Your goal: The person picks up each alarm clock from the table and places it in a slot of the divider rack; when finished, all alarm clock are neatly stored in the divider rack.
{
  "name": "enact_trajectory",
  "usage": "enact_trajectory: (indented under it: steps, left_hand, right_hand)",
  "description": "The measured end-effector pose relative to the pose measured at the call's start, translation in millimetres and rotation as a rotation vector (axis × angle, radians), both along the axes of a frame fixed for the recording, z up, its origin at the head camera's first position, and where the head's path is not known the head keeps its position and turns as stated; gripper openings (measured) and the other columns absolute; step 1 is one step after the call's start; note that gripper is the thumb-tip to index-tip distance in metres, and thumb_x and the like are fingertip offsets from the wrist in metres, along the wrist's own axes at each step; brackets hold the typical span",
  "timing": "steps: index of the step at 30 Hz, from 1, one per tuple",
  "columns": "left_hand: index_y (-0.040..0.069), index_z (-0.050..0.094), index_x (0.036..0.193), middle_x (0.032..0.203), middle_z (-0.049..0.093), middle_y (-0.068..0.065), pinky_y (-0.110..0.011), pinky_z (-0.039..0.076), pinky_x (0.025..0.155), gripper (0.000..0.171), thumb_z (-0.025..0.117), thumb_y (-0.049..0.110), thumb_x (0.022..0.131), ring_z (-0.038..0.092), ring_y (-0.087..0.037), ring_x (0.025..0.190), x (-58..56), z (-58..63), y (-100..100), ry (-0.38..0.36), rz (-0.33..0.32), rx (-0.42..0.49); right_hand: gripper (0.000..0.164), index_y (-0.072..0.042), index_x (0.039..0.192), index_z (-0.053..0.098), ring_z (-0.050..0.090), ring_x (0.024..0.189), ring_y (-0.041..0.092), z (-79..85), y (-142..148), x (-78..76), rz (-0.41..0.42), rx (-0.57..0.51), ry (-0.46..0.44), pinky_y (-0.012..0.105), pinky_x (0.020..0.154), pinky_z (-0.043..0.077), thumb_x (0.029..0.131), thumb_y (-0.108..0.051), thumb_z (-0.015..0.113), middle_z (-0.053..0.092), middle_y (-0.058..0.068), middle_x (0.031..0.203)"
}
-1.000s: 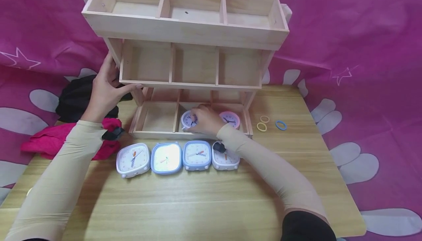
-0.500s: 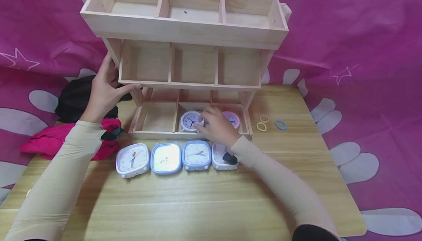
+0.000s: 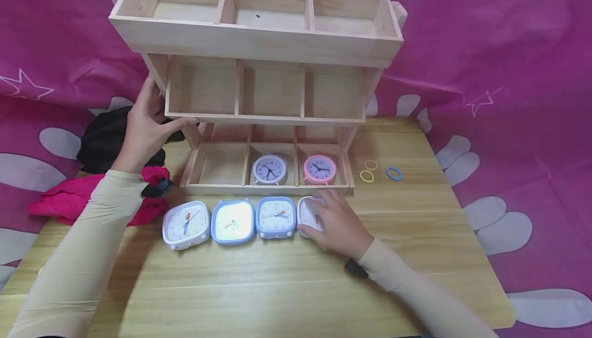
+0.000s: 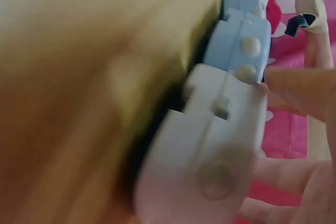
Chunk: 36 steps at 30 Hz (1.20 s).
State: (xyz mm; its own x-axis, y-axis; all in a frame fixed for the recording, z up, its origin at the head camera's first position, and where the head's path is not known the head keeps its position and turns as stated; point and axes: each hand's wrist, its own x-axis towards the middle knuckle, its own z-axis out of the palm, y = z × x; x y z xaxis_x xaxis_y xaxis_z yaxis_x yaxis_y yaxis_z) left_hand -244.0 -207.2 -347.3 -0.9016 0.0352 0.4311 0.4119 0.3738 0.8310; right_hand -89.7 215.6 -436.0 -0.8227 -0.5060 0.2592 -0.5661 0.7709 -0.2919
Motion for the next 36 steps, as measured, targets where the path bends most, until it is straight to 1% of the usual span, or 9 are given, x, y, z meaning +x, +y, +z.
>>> enact_trajectory:
  steps: [5,9,14,17,20,25,28,32,36]
  left_hand:
    - [0.041,0.022,0.169,0.173,0.037,0.007,-0.047,0.042,0.125,0.117,0.091,0.005,0.082,0.042,-0.019,0.158,1.0,0.4,-1.6,-0.003,0.004,0.011]
    - [0.041,0.022,0.169,0.173,0.037,0.007,-0.047,0.042,0.125,0.118,0.092,0.004,0.082,0.041,-0.019,0.159,1.4,0.2,-2.7,-0.003,0.002,0.018]
    - [0.041,0.022,0.17,0.174,0.036,0.007,-0.048,0.041,0.125,0.117,0.091,0.004,0.082,0.04,-0.018,0.159,1.1,-0.3,-3.8,-0.006,0.002,0.022]
    - [0.041,0.022,0.169,0.174,0.036,0.007,-0.048,0.041,0.126,0.116,0.091,0.004,0.083,0.04,-0.018,0.159,1.6,-0.6,-4.6,-0.008,0.006,0.023]
    - [0.041,0.023,0.169,0.173,0.037,0.007,-0.048,0.041,0.126,0.116,0.091,0.004,0.083,0.04,-0.018,0.159,2.4,-0.7,-4.7,-0.009,0.005,0.027]
    - [0.043,0.023,0.169,0.173,0.039,0.006,-0.049,0.042,0.125,0.116,0.091,0.006,0.083,0.042,-0.019,0.158,4.1,-0.7,-4.0,-0.018,0.006,0.025]
    - [0.043,0.024,0.169,0.172,0.039,0.005,-0.049,0.042,0.125,0.116,0.091,0.005,0.083,0.042,-0.02,0.158,4.4,-0.6,-2.9,-0.017,0.002,0.028]
    - [0.042,0.024,0.169,0.172,0.039,0.005,-0.048,0.041,0.126,0.116,0.091,0.004,0.083,0.042,-0.019,0.158,3.7,0.1,-0.8,-0.015,-0.011,0.034]
    - [0.042,0.024,0.169,0.173,0.038,0.005,-0.049,0.04,0.126,0.116,0.092,0.005,0.082,0.041,-0.02,0.159,2.5,1.0,0.0,-0.019,-0.019,0.041]
  right_hand:
    - [0.072,-0.011,0.142,0.068,0.052,0.139,0.041,-5.8,7.6,9.3,0.017,0.009,-0.014,0.067,0.114,0.046,0.084,-0.048,0.088,0.058,0.02,0.149]
    - [0.084,-0.015,0.151,0.062,0.045,0.148,0.044,-4.6,15.0,14.0,0.037,0.012,-0.08,0.071,0.117,0.043,0.08,-0.047,0.093,0.049,0.023,0.159]
    - [0.09,-0.02,0.156,0.057,0.043,0.149,0.043,-0.8,24.2,18.4,0.037,0.016,-0.179,0.065,0.116,0.048,0.077,-0.032,0.097,0.045,0.023,0.162]
    - [0.09,-0.023,0.155,0.058,0.046,0.145,0.04,1.5,27.5,19.4,0.018,0.027,-0.213,0.06,0.114,0.051,0.075,-0.026,0.099,0.05,0.02,0.159]
    - [0.091,-0.024,0.155,0.059,0.049,0.143,0.037,3.6,29.2,20.0,0.015,0.031,-0.25,0.058,0.114,0.051,0.074,-0.025,0.099,0.055,0.016,0.156]
    - [0.091,-0.023,0.154,0.059,0.054,0.136,0.03,7.2,33.3,21.2,0.039,0.027,-0.3,0.052,0.111,0.054,0.072,-0.023,0.1,0.059,0.01,0.147]
    - [0.086,-0.02,0.15,0.064,0.057,0.131,0.027,11.1,37.3,22.3,0.065,0.018,-0.297,0.05,0.108,0.055,0.072,-0.026,0.1,0.061,0.009,0.141]
    - [0.077,-0.017,0.143,0.07,0.061,0.128,0.029,23.9,41.0,22.7,0.105,-0.04,-0.291,0.049,0.105,0.056,0.073,-0.03,0.1,0.065,0.009,0.139]
    - [0.071,-0.019,0.14,0.072,0.061,0.132,0.029,43.5,33.5,15.5,0.158,-0.152,-0.337,0.05,0.108,0.055,0.075,-0.03,0.099,0.066,0.007,0.142]
